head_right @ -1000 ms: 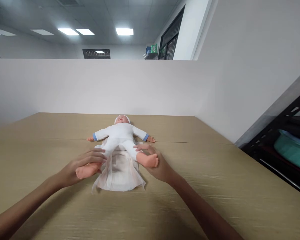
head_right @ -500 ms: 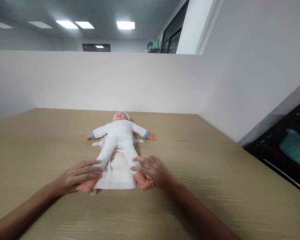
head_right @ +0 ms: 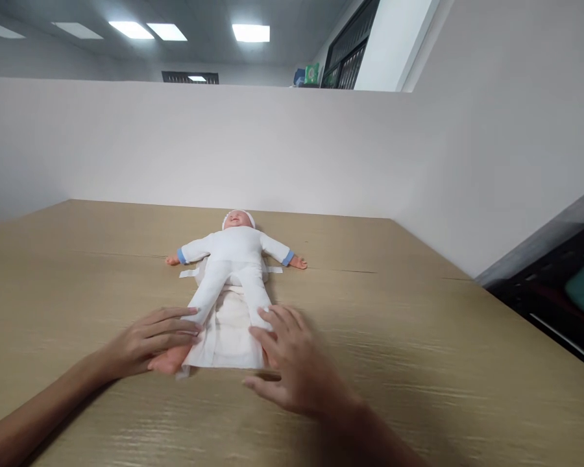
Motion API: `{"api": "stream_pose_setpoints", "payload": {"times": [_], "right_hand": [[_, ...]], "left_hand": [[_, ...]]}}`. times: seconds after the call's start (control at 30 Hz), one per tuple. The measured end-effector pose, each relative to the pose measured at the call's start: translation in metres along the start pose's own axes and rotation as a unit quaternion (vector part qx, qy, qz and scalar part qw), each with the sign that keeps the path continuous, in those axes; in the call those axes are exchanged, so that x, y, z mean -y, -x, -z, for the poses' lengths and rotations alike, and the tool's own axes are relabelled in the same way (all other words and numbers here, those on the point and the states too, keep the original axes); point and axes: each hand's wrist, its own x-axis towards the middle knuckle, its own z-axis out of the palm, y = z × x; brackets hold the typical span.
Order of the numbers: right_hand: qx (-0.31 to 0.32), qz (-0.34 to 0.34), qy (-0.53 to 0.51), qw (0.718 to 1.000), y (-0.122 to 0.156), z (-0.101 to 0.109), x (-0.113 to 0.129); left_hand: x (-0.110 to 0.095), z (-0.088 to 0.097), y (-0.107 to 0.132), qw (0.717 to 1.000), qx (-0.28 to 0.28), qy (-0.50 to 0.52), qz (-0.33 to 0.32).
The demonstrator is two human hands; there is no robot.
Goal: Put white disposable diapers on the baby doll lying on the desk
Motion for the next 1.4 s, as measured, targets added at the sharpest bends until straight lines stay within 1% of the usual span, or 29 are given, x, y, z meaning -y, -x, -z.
{"api": "stream_pose_setpoints", "payload": {"times": [0.07, 0.13, 0.2, 0.27, 0.37, 0.43, 0.53, 0.6, 0.63, 0.7, 0.77, 0.83, 0.93, 1.07, 1.2, 1.3, 1.33, 1.4], "right_hand": [[-0.028, -0.015, 0.065, 0.997, 0.001, -0.016, 0.015], [-0.052, -0.035, 0.121, 0.991, 0.001, -0.03, 0.023], [-0.08, -0.047, 0.151, 0.984, 0.0, -0.04, 0.023], [-0.107, -0.044, 0.151, 0.982, -0.002, -0.044, 0.02], [-0.116, -0.066, 0.117, 0.984, -0.009, -0.041, 0.014], [-0.103, -0.116, 0.105, 0.982, -0.018, -0.035, 0.013], [-0.076, -0.194, 0.083, 0.974, -0.038, -0.019, 0.013], [-0.073, -0.215, 0.047, 0.973, -0.054, -0.005, 0.011], [-0.082, -0.214, 0.021, 0.973, -0.063, 0.001, 0.009], [-0.121, -0.206, -0.034, 0.97, -0.082, 0.012, 0.001], [-0.161, -0.21, -0.088, 0.96, -0.099, 0.018, -0.01], [-0.173, -0.228, -0.131, 0.949, -0.114, 0.018, -0.022], [-0.155, -0.244, -0.166, 0.943, -0.127, 0.011, -0.036], [-0.147, -0.245, -0.181, 0.941, -0.128, 0.0, -0.045], [-0.15, -0.249, -0.194, 0.937, -0.123, -0.006, -0.051], [-0.15, -0.247, -0.212, 0.934, -0.12, -0.008, -0.054], [-0.15, -0.245, -0.219, 0.932, -0.119, -0.008, -0.055], [-0.149, -0.243, -0.236, 0.929, -0.117, -0.009, -0.056]], "left_hand": [[0.0, 0.0, 0.0, 1.0, -0.004, 0.002, -0.001], [-0.001, -0.001, 0.001, 1.0, -0.005, 0.006, -0.001], [-0.001, -0.002, 0.001, 1.0, -0.003, 0.012, 0.005], [-0.003, -0.002, 0.0, 1.0, -0.005, 0.022, 0.014], [-0.008, -0.001, -0.002, 0.999, -0.014, 0.03, 0.02], [-0.013, -0.001, -0.002, 0.999, -0.016, 0.026, 0.013], [-0.022, -0.001, 0.0, 0.999, -0.037, 0.019, 0.015], [-0.03, -0.001, 0.002, 0.998, -0.047, 0.014, 0.032], [-0.034, -0.001, 0.003, 0.998, -0.047, 0.011, 0.04], [-0.043, 0.0, 0.004, 0.998, -0.04, 0.007, 0.049], [-0.053, 0.001, 0.005, 0.998, -0.037, 0.012, 0.044], [-0.062, 0.003, 0.004, 0.999, -0.034, 0.012, 0.035], [-0.073, 0.004, 0.002, 0.999, -0.027, -0.007, 0.03], [-0.075, 0.002, 0.001, 0.999, -0.018, -0.019, 0.037], [-0.075, 0.002, 0.001, 0.999, -0.001, 0.0, 0.046], [-0.079, 0.01, 0.0, 0.996, 0.022, 0.056, 0.068], [-0.08, 0.014, -0.001, 0.991, 0.033, 0.093, 0.086], [-0.081, 0.02, -0.001, 0.973, 0.045, 0.183, 0.132]]}}
